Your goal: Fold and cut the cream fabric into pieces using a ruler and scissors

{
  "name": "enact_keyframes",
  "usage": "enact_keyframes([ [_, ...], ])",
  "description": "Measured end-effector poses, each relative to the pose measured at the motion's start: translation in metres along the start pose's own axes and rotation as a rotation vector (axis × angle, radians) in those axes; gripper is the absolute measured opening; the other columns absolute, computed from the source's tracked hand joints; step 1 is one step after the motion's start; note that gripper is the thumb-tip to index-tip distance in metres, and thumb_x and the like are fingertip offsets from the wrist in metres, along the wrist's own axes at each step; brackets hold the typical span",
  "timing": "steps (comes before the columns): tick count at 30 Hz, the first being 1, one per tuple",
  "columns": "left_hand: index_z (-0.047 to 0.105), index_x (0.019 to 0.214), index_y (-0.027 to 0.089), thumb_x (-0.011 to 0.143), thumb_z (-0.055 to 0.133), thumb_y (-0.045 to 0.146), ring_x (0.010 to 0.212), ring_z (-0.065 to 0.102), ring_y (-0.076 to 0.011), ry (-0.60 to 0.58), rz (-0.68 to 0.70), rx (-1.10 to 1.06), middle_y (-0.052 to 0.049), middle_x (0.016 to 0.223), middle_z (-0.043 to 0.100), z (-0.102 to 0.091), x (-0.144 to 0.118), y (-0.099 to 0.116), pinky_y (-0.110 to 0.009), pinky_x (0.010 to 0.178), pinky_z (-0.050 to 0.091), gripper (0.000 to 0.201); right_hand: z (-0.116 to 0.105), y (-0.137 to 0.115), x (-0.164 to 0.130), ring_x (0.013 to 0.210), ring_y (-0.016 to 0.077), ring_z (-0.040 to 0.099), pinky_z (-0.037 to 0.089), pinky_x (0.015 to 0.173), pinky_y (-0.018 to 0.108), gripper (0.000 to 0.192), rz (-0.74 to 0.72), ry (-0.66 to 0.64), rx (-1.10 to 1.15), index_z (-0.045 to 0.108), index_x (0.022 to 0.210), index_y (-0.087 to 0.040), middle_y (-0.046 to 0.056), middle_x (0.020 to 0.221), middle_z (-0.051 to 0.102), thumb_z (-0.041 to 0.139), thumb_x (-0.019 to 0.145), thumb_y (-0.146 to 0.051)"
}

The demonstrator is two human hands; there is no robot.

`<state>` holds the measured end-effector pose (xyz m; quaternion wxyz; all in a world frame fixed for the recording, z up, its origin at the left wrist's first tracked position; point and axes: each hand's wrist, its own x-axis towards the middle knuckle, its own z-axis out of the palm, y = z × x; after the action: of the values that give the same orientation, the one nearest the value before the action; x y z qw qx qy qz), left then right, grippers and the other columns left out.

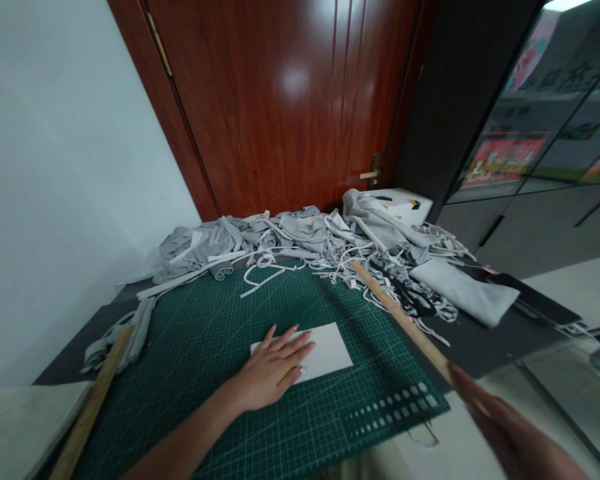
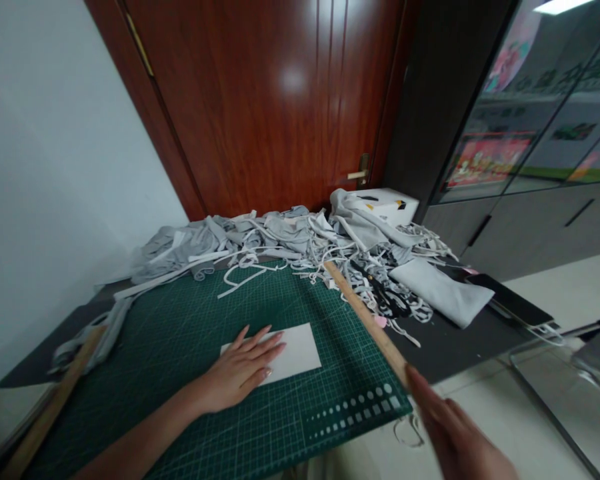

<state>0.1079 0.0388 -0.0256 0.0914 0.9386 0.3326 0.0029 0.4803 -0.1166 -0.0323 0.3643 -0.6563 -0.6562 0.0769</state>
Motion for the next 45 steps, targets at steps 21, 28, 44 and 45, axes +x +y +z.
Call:
enact_keyframes([
  [21,0.002,0.150,0.032,0.102,0.025,0.037,0.143,0.013,-0.0238,0.042,0.022,0.123,0.001,0.156,0.017,0.004,0.001,-0.002,-0.054,0.114,0.009,0.054,0.145,-0.128,0.014,0.133,0.0276,0.039,0.037,0.108,0.049,0.049,-0.336,-0.190,-0.072,0.049,0.136,-0.020,0.006,0.145,0.044,0.049,0.087,-0.020],
  [28,0.002,0.150,0.032,0.101,0.027,0.034,0.143,0.015,-0.0230,0.065,0.033,0.116,0.000,0.155,0.020,0.005,0.001,-0.004,-0.052,0.115,0.009,0.054,0.140,-0.123,0.024,0.138,0.0253,0.031,0.033,0.111,0.043,0.057,-0.286,-0.302,-0.033,0.040,0.142,-0.013,0.009,0.150,0.032,0.049,0.086,-0.023],
  [44,0.007,0.150,0.034,0.101,0.027,0.034,0.143,0.016,-0.0235,0.034,0.024,0.118,0.001,0.155,0.020,0.000,0.003,-0.002,-0.053,0.115,0.008,0.053,0.112,-0.093,0.034,0.137,0.0253,0.032,0.033,0.111,0.049,0.065,-0.335,-0.367,-0.095,0.038,0.142,-0.010,0.009,0.149,0.034,0.045,0.078,-0.012],
  [45,0.007,0.150,0.034,0.101,0.027,0.034,0.143,0.016,-0.0235,0.032,0.022,0.120,0.001,0.155,0.020,-0.001,0.003,-0.002,-0.052,0.115,0.008,0.053,0.111,-0.093,0.035,0.138,0.0257,0.032,0.033,0.110,0.050,0.064,-0.329,-0.368,-0.096,0.038,0.142,-0.010,0.008,0.149,0.033,0.045,0.079,-0.013],
])
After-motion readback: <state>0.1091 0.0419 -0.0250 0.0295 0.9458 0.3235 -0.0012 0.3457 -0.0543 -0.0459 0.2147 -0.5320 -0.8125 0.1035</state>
